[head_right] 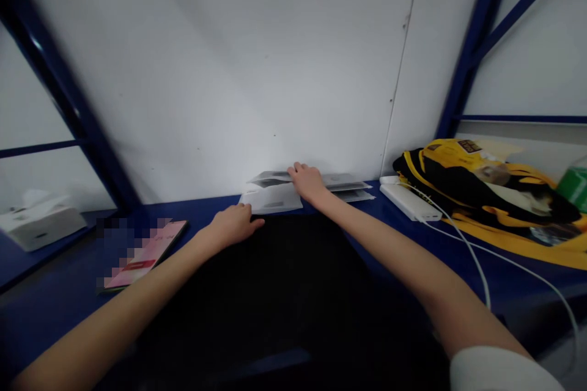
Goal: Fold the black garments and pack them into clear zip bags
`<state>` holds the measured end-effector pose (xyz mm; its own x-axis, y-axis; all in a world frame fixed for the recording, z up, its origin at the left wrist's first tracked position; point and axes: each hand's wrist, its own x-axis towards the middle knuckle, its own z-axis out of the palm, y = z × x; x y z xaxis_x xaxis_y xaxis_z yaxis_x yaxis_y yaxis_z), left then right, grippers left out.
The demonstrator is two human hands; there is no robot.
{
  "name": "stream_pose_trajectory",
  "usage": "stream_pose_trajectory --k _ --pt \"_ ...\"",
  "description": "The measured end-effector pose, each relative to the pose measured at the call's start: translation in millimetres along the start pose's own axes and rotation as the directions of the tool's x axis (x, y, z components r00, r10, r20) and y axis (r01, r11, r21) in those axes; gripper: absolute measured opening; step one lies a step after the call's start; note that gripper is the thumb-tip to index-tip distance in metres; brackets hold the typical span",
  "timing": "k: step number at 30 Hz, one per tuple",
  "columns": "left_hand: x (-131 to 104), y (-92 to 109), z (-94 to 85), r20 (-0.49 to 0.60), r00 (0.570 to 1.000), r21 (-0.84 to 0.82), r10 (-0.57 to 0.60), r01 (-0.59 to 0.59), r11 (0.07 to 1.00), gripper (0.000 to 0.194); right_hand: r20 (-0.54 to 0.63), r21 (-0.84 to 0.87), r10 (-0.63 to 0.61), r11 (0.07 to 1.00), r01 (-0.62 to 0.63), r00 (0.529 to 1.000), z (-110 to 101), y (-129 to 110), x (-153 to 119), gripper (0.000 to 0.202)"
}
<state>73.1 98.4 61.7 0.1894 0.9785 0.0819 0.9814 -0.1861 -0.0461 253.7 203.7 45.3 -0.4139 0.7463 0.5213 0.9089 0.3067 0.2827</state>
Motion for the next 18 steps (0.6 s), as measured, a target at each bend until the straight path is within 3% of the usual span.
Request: stream_pose_trajectory --k 3,6,10,14,18 --pt "18.4 -4.0 4.5 -0.086 0.987 0.107 -0.138 0.147 0.983 0.039 0.028 0.012 -0.064 0.998 0.063 0.998 14.0 -24.7 1.7 0.029" --pt "31.6 -7.8 13.3 -0.132 0.979 0.131 -0.158 0.175 0.976 0.037 0.084 0.045 -0.145 0.989 0.141 0.986 30.7 -38.0 -1.2 0.031" --pt "47.1 -15.1 28.8 -0.172 0.982 0.149 -0.082 0.108 0.983 0.031 0.126 0.123 -0.197 0.976 0.182 0.972 43.0 -37.0 -8.4 0.031" --pt "60.8 -23.9 39.0 -0.197 0.979 0.174 0.052 -0.017 0.985 0.026 0.098 0.109 -0.079 0.992 0.068 0.992 40.2 -22.7 -14.8 0.041" --pt "69.0 -32.6 42.4 -0.22 0.966 0.196 0.133 -0.09 0.976 0.025 0.125 0.145 -0.041 0.989 0.022 0.991 32.0 -4.8 -22.3 0.031"
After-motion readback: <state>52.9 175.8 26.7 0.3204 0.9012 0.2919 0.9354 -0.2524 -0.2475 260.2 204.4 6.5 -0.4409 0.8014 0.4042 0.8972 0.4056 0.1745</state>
